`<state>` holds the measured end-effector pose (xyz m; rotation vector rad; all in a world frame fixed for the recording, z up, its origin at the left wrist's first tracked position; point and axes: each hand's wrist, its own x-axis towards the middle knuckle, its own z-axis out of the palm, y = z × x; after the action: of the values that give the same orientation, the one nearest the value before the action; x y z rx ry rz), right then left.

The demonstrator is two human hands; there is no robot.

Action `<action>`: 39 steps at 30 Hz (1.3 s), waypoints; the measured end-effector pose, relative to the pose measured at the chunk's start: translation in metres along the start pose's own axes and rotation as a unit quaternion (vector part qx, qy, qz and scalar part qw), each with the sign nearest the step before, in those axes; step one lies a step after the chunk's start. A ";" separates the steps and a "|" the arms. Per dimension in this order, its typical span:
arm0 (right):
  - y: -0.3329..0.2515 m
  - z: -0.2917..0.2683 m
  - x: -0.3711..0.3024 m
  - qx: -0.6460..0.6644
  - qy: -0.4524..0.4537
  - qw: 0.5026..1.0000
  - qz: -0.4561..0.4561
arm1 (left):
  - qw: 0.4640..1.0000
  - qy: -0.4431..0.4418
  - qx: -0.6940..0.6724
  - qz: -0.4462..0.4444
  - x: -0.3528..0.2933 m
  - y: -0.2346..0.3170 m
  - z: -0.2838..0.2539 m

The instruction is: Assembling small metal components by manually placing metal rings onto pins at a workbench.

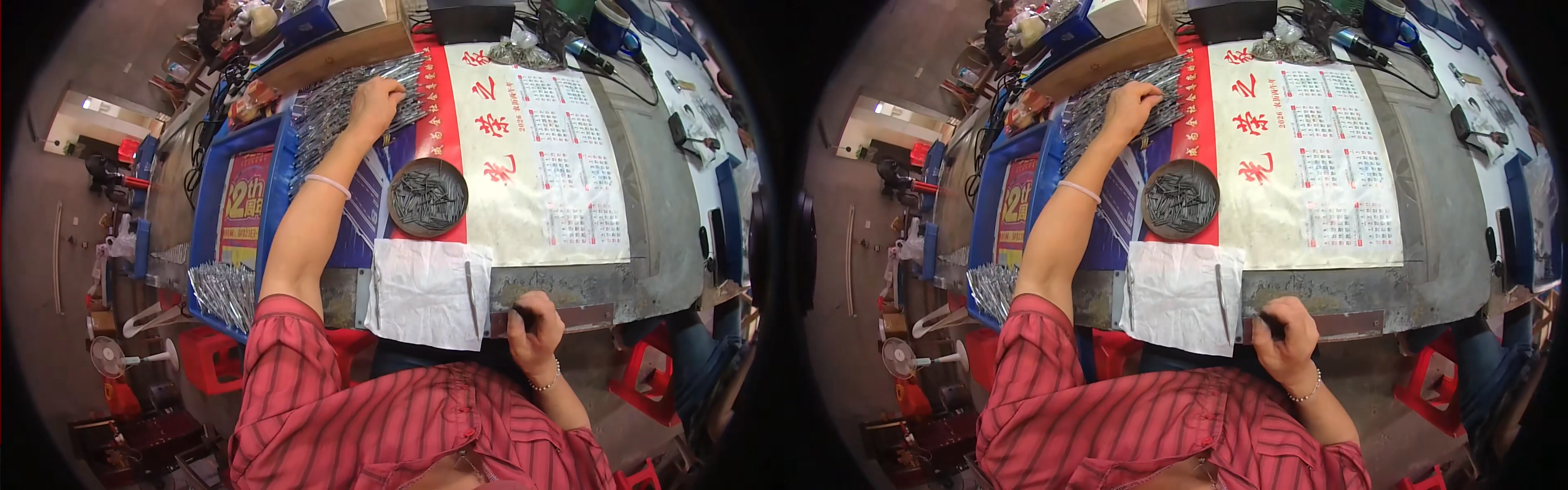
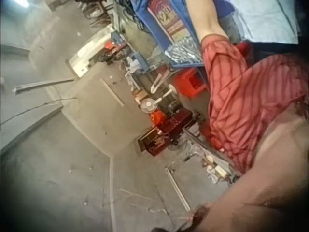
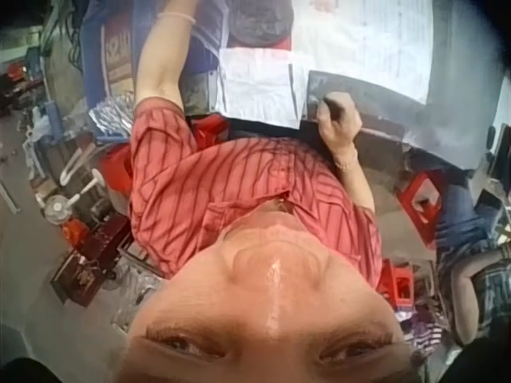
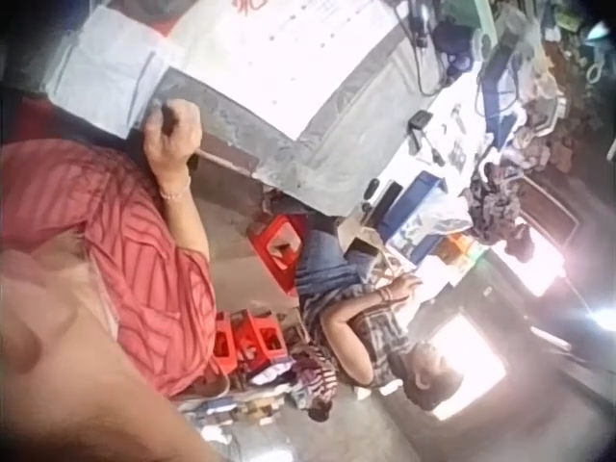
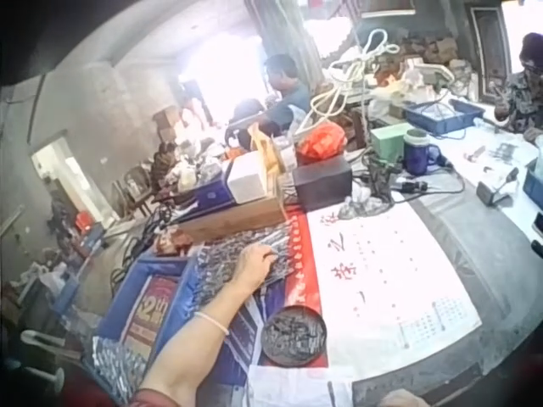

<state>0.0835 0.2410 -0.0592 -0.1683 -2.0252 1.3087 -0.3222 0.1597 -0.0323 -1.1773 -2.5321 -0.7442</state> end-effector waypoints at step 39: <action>0.003 0.015 -0.012 -0.049 -0.019 0.994 0.094 | 0.962 -0.074 0.016 -0.262 -0.274 -0.042 -0.301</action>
<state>0.0827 0.2255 -0.0708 -0.3912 -2.1501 1.3343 -0.1753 -0.2025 0.0895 -0.5618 -3.0101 -0.7386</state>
